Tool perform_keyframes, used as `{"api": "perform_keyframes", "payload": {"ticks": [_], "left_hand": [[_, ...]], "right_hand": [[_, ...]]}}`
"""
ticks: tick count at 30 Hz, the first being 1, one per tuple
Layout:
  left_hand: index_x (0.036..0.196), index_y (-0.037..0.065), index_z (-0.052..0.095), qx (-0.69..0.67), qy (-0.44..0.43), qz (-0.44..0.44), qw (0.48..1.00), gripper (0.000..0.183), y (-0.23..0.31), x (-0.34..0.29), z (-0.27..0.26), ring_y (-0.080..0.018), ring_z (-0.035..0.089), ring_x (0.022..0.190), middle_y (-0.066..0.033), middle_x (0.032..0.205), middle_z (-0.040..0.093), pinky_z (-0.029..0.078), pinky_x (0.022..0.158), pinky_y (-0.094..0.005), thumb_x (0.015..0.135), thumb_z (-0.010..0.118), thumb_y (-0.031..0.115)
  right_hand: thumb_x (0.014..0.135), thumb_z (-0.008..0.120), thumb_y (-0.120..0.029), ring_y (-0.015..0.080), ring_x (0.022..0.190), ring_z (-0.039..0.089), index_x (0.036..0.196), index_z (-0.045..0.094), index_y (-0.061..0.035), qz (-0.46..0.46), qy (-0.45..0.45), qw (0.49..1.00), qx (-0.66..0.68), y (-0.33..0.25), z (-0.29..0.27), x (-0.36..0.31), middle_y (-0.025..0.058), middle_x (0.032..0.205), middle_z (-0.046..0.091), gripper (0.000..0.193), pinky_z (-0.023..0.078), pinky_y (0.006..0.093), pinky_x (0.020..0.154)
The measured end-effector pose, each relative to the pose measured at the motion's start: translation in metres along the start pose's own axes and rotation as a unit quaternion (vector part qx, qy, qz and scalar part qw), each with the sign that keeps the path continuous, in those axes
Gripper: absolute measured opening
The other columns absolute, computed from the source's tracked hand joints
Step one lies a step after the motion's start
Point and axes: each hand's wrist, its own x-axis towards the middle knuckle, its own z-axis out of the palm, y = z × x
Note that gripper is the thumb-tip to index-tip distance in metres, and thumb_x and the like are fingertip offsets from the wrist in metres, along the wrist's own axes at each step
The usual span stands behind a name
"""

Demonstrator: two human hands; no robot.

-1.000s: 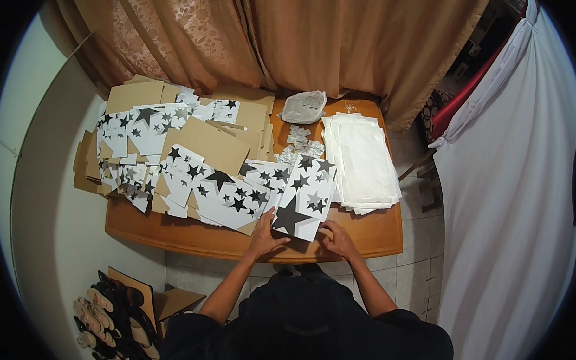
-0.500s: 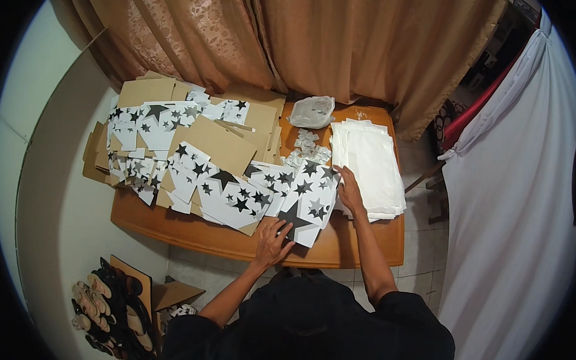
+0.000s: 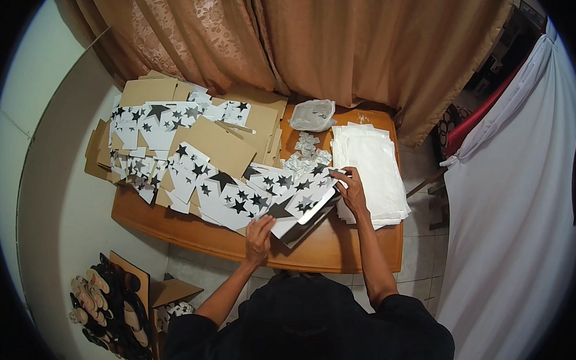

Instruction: The person is folding and assembling cardboard shoe boxes and placing the finished boxes on a shelf.

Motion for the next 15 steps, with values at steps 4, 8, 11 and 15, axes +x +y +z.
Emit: {"api": "perform_keyframes", "payload": {"ticks": [4,8,11,15], "left_hand": [[0.122,0.002,0.065,-0.113,0.115,-0.079,0.984,0.04,-0.007,0.03,-0.003,-0.0348,0.062,0.123,-0.0173,0.125,0.066,0.048,0.104,-0.0427,0.088,0.05,-0.016],[0.119,-0.002,0.064,-0.203,0.103,-0.153,0.962,0.039,-0.023,0.05,-0.008,-0.0356,0.066,0.115,-0.0211,0.116,0.068,0.05,0.101,-0.0394,0.088,0.046,-0.018],[0.119,-0.001,0.064,-0.173,0.101,-0.176,0.964,0.035,-0.044,0.058,-0.012,-0.0336,0.067,0.11,-0.0203,0.115,0.069,0.051,0.094,-0.0382,0.09,0.048,-0.013],[0.109,-0.003,0.058,-0.221,0.158,-0.228,0.935,0.013,-0.039,0.089,-0.005,-0.0288,0.065,0.101,-0.0183,0.109,0.065,0.051,0.085,-0.0374,0.098,0.056,0.001]], "right_hand": [[0.084,0.075,-0.001,0.0324,0.098,0.06,0.115,0.073,-0.0087,-0.037,0.031,0.999,-0.017,-0.021,-0.012,0.007,0.0158,0.11,0.056,0.032,0.05,0.0399,0.088],[0.087,0.074,-0.005,0.0314,0.096,0.06,0.124,0.068,-0.0096,-0.025,0.066,0.997,-0.009,-0.032,-0.012,0.003,0.0148,0.106,0.055,0.038,0.05,0.0403,0.087],[0.089,0.076,-0.015,0.0323,0.102,0.061,0.143,0.051,-0.0088,0.042,0.067,0.997,0.021,-0.035,-0.001,-0.004,0.0188,0.117,0.056,0.06,0.051,0.0405,0.091],[0.091,0.074,-0.028,0.0414,0.109,0.065,0.149,0.04,-0.0053,0.16,-0.011,0.987,-0.017,0.036,0.032,-0.03,0.0286,0.125,0.062,0.071,0.052,0.0467,0.094]]}}
